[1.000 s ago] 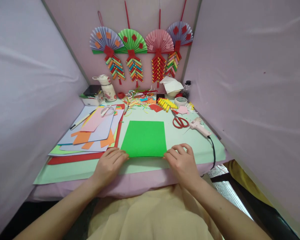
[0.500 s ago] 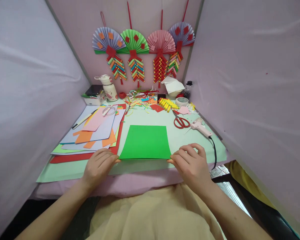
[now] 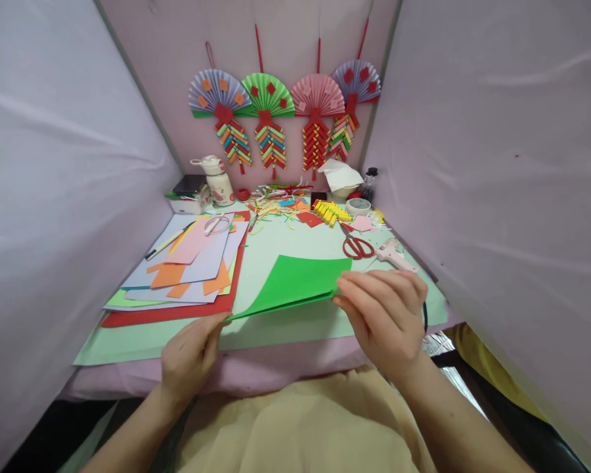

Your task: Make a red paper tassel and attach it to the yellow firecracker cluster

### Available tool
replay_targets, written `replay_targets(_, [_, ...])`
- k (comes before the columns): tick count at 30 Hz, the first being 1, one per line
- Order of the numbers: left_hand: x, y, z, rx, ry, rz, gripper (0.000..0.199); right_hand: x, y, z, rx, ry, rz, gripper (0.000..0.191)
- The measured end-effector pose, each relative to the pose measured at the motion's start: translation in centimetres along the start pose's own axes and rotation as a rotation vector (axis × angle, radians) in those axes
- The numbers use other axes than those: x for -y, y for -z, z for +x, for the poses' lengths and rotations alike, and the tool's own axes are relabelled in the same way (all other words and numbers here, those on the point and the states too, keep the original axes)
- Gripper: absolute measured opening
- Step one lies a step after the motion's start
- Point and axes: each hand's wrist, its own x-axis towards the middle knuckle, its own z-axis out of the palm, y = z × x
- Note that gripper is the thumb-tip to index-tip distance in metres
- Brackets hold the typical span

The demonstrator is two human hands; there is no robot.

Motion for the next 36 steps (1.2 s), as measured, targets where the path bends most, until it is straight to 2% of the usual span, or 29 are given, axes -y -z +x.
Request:
replay_targets(3, [-1.9,-1.0,-0.4,-0.060,0.535,-0.208,0.016,1.3,-0.4,0.3,-0.131,-0.102,0.031,0.050])
replay_targets(6, [-3.8,-2.3,0.0,-0.105,0.989,-0.618,0.017,3.3,-1.3,-0.7,-0.022,-0.145,0.152,0.047])
replay_targets(8, [-4.9,-3.1,0.5,-0.141,1.176,-0.871,0.023,4.6,-2.2,-2.0,0.095,-0.115,0.261,0.044])
replay_targets(11, [-6.1,-3.8,1.2,-0.163,1.365,-1.163,0.029,5.7,-3.5,-3.9,0.248,-0.073,0.383,0.042])
replay_targets(15, [-7.6,-4.1,1.8,-0.158,1.449,-1.391,0.032,6.0,-5.0,-5.5,0.351,-0.150,0.489,0.039])
replay_targets(17, [-8.4,-4.3,1.9,-0.151,1.455,-1.471,0.032,6.0,-5.5,-6.0,0.375,-0.265,0.540,0.033])
replay_targets(20, [-9.5,-4.7,2.1,-0.072,1.491,-1.562,0.030,5.8,-6.0,-6.7,0.407,-0.516,0.610,0.018])
replay_targets(23, [-10.3,-5.6,2.3,-0.007,1.529,-1.603,0.032,5.8,-6.0,-7.3,0.410,-0.673,0.615,0.018])
replay_targets(25, [-10.7,-6.5,2.5,0.003,1.556,-1.593,0.030,5.8,-5.8,-7.3,0.369,-0.643,0.542,0.023])
replay_targets(27, [-11.1,-7.5,2.7,0.019,1.553,-1.585,0.026,5.7,-5.3,-6.8,0.363,-0.514,0.444,0.025])
replay_targets(31, [-11.6,-9.2,3.2,0.058,1.466,-1.568,0.023,4.7,-4.5,-5.0,0.568,-0.235,0.389,0.018])
replay_targets(33, [-11.8,-9.5,3.5,0.096,1.479,-1.562,0.021,3.6,-4.2,-4.4,0.654,-0.166,0.402,0.020])
replay_targets(36, [-11.9,-9.6,3.8,0.169,1.504,-1.634,0.020,1.8,-4.0,-4.5,0.717,-0.104,0.396,0.032])
